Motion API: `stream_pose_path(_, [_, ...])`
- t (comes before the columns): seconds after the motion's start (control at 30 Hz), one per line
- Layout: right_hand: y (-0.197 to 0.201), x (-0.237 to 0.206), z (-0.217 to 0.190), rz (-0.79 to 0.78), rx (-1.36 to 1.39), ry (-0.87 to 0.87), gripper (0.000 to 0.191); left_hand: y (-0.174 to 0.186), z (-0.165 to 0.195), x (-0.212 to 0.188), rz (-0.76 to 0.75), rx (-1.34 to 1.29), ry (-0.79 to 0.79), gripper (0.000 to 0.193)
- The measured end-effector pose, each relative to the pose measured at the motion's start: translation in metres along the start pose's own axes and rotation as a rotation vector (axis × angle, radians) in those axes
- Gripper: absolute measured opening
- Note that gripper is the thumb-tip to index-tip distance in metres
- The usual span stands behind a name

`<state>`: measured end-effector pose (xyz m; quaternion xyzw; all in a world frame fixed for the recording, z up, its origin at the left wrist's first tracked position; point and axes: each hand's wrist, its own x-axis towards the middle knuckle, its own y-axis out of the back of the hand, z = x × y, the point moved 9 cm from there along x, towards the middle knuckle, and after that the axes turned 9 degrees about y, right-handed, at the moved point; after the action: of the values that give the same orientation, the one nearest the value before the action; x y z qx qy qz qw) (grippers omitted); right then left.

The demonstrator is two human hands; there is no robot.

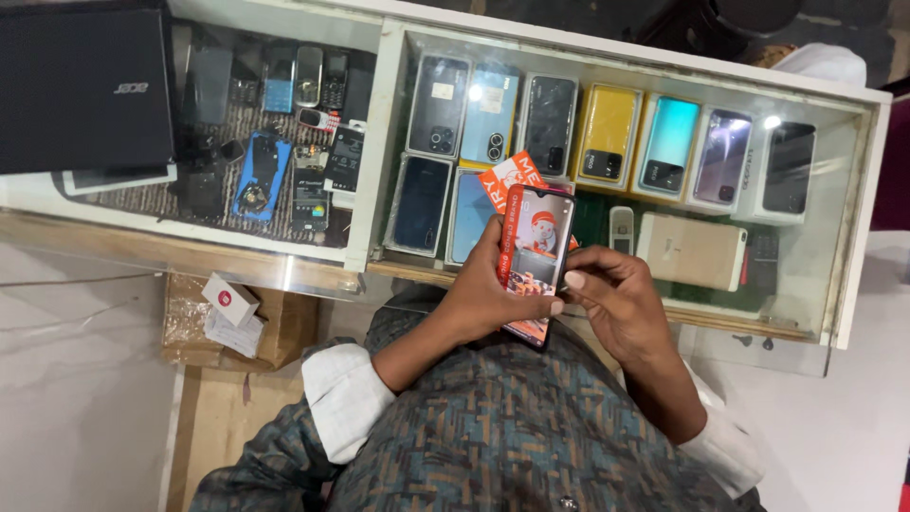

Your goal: The person opens a smartphone screen assembly, removes the display and ribbon cable, and places the components on the counter. They then retrieve a roll of black tape, cut a piece, and apply it to the back of the phone chassis.

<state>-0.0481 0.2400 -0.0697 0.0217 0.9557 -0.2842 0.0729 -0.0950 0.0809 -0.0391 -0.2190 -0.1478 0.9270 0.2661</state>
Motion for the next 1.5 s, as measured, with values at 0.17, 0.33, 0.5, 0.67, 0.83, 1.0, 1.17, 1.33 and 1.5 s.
stream_pose_path(0.17, [-0.006,-0.001,-0.001,-0.006,0.010,-0.022,0.012,-0.005,0.002,-0.001,-0.043,-0.031,-0.002,0.092])
stream_pose_path(0.33, [-0.010,0.002,0.001,-0.013,0.031,-0.054,0.010,-0.006,0.001,-0.002,-0.060,-0.043,-0.010,0.090])
stream_pose_path(0.5, [-0.006,0.004,0.008,-0.020,0.078,-0.121,0.007,-0.006,0.000,-0.002,-0.062,-0.026,-0.014,0.090])
stream_pose_path(0.67, [-0.003,0.006,0.012,-0.051,0.085,-0.159,0.004,-0.008,0.000,-0.004,-0.089,-0.067,-0.034,0.089])
stream_pose_path(0.83, [-0.005,0.008,0.011,-0.079,0.079,-0.169,0.004,-0.008,-0.002,-0.005,-0.097,-0.094,-0.031,0.091])
stream_pose_path(1.0, [-0.008,0.007,0.010,-0.098,0.073,-0.182,0.003,-0.005,0.001,-0.007,-0.079,-0.028,-0.079,0.100])
stream_pose_path(1.17, [-0.009,0.008,0.011,-0.108,0.074,-0.190,0.003,-0.003,0.001,-0.008,-0.060,0.028,-0.067,0.103])
stream_pose_path(1.33, [-0.008,0.008,0.012,-0.121,0.081,-0.199,0.003,-0.002,0.001,-0.009,-0.053,0.048,-0.043,0.105])
stream_pose_path(1.5, [-0.007,0.008,0.013,-0.123,0.077,-0.207,0.003,-0.004,0.003,-0.010,-0.070,0.025,-0.058,0.105])
